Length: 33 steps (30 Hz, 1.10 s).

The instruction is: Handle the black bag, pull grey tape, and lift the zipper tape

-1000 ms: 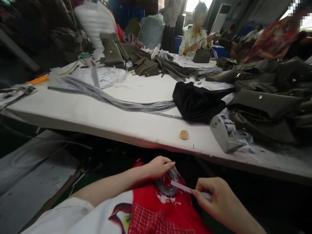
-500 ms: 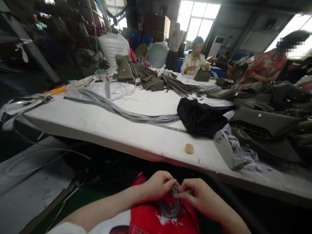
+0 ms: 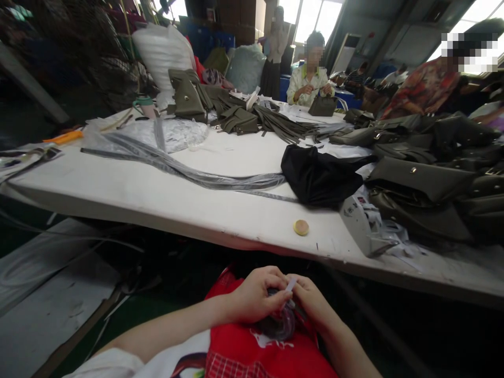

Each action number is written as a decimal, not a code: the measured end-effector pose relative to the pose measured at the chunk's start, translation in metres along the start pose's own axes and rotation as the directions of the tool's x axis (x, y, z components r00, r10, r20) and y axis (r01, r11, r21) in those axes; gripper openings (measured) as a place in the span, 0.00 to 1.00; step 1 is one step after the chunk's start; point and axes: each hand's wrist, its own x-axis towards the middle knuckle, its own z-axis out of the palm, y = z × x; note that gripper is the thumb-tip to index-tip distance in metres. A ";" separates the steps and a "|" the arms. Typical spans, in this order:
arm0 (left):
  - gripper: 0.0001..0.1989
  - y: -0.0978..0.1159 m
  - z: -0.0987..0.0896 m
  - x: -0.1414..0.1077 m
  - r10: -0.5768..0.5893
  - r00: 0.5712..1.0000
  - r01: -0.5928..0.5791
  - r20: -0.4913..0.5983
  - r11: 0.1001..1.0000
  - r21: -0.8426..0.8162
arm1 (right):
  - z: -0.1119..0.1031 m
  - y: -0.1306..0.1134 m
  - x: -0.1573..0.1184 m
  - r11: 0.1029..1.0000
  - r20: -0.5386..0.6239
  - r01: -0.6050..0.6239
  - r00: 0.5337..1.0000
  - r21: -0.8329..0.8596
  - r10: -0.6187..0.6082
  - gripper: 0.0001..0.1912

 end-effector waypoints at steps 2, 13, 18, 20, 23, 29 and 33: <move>0.12 -0.001 -0.001 0.000 -0.049 0.998 0.049 -0.026 0.999 0.024 | 0.005 -0.002 -0.003 0.991 -0.090 0.105 0.990 -0.086 -0.112 0.19; 0.11 -0.007 0.006 0.002 -0.204 0.974 0.209 -0.103 0.977 0.050 | -0.007 -0.024 -0.017 0.947 0.044 0.230 0.973 -0.223 -0.226 0.19; 0.09 0.004 0.005 0.001 -0.206 0.972 0.215 -0.112 0.974 0.070 | -0.008 -0.026 -0.015 0.979 0.006 0.110 0.994 -0.173 -0.111 0.08; 0.10 0.007 0.004 0.001 -0.186 0.979 0.192 -0.078 0.979 0.069 | -0.007 -0.026 -0.016 0.982 0.036 0.092 0.996 -0.168 -0.087 0.04; 0.11 0.007 -0.001 0.001 -0.222 0.975 0.221 0.012 0.973 0.058 | -0.005 -0.028 -0.023 0.877 0.017 0.241 0.966 -0.416 -0.257 0.03; 0.23 -0.005 -0.014 0.010 -0.425 0.838 0.539 0.341 0.742 -0.399 | -0.009 -0.024 -0.042 0.517 0.246 0.552 0.802 -0.654 -0.545 0.19; 0.24 -0.004 -0.008 0.025 -0.401 0.882 0.466 0.247 0.666 -0.582 | -0.011 -0.021 -0.053 0.355 0.224 0.558 0.720 -0.750 -0.657 0.28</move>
